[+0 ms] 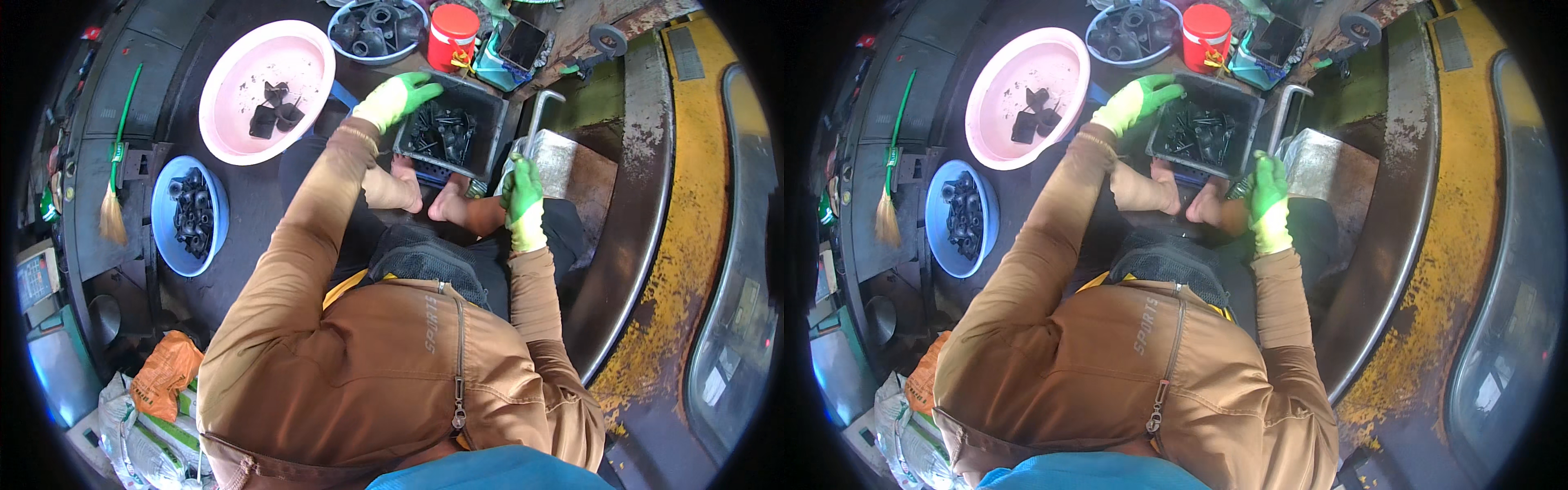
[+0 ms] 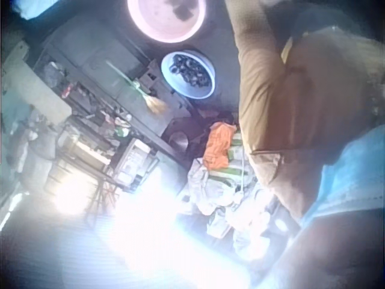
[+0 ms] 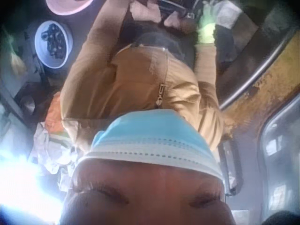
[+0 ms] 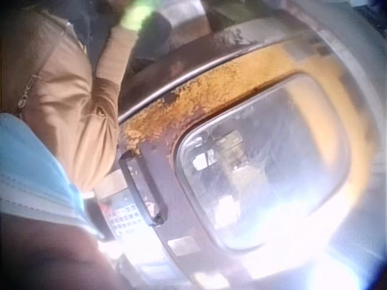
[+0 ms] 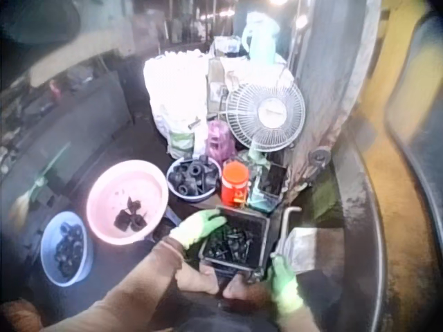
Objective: The person sits on the floor and repeatedly picks up small black plastic parts from a tray, inspects them by turning them over, and places them into a white bucket. The person also moves parts between a pink basin and the bucket.
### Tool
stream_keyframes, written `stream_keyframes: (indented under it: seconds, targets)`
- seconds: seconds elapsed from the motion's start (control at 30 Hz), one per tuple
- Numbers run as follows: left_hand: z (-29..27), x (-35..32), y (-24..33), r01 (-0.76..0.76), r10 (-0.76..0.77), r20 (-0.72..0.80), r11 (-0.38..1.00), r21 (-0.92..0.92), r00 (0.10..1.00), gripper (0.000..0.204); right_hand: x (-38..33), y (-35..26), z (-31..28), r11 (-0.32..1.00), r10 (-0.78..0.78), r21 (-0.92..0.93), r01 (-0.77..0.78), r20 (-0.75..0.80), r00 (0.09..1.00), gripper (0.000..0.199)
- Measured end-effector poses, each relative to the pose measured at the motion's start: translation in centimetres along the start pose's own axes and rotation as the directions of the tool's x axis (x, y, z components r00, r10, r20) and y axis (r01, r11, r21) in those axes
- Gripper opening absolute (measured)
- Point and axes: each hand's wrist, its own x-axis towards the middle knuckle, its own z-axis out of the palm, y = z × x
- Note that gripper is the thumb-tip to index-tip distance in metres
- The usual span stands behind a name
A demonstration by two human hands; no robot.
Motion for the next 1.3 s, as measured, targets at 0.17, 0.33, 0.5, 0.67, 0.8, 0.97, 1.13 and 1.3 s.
stream_keyframes:
  seconds: [0.17,0.33,0.5,0.67,0.8,0.97,1.13,1.3]
  targets:
    - [5.6,7.9,-9.6,0.359,-0.455,0.069,0.78,0.513,0.888,0.045,2.7,0.4,-1.1,0.951,0.187,0.231,-0.207,0.104,0.977,0.027]
    - [12.3,10.5,-15.5,0.516,-0.467,-0.222,0.741,0.429,0.856,0.057,3.6,1.5,-0.2,0.996,0.088,0.006,-0.088,0.007,0.996,0.026]
    - [10.4,9.4,-14.7,0.467,-0.457,-0.128,0.788,0.401,0.88,0.039,4.4,2.9,-1.5,0.979,0.202,-0.02,-0.202,0.151,0.968,0.022]
    - [4.2,2.9,-13.0,0.381,-0.359,0.135,0.818,-0.43,0.924,0.023,4.8,6.1,-1.5,0.968,0.107,-0.242,-0.07,0.143,0.984,0.02]
    - [2.7,-1.8,-14.8,0.425,-0.428,0.146,0.684,-0.592,0.892,0.026,3.7,7.9,-0.8,0.852,-0.008,-0.501,0.152,0.278,0.961,0.027]
    - [3.6,-3.0,-17.8,0.466,-0.548,0.124,0.546,-0.697,0.827,0.022,2.0,9.3,0.5,0.642,0.018,-0.722,0.257,0.35,0.937,0.029]
    - [3.7,-2.5,-17.5,0.438,-0.286,-0.388,0.809,0.391,0.876,0.063,1.9,11.2,0.6,0.341,-0.09,-0.817,0.466,0.465,0.881,0.034]
    - [5.6,-1.8,-16.9,-0.129,0.198,-0.225,0.949,0.288,0.954,0.066,2.5,13.0,0.2,0.269,-0.092,-0.782,0.563,0.561,0.823,0.037]
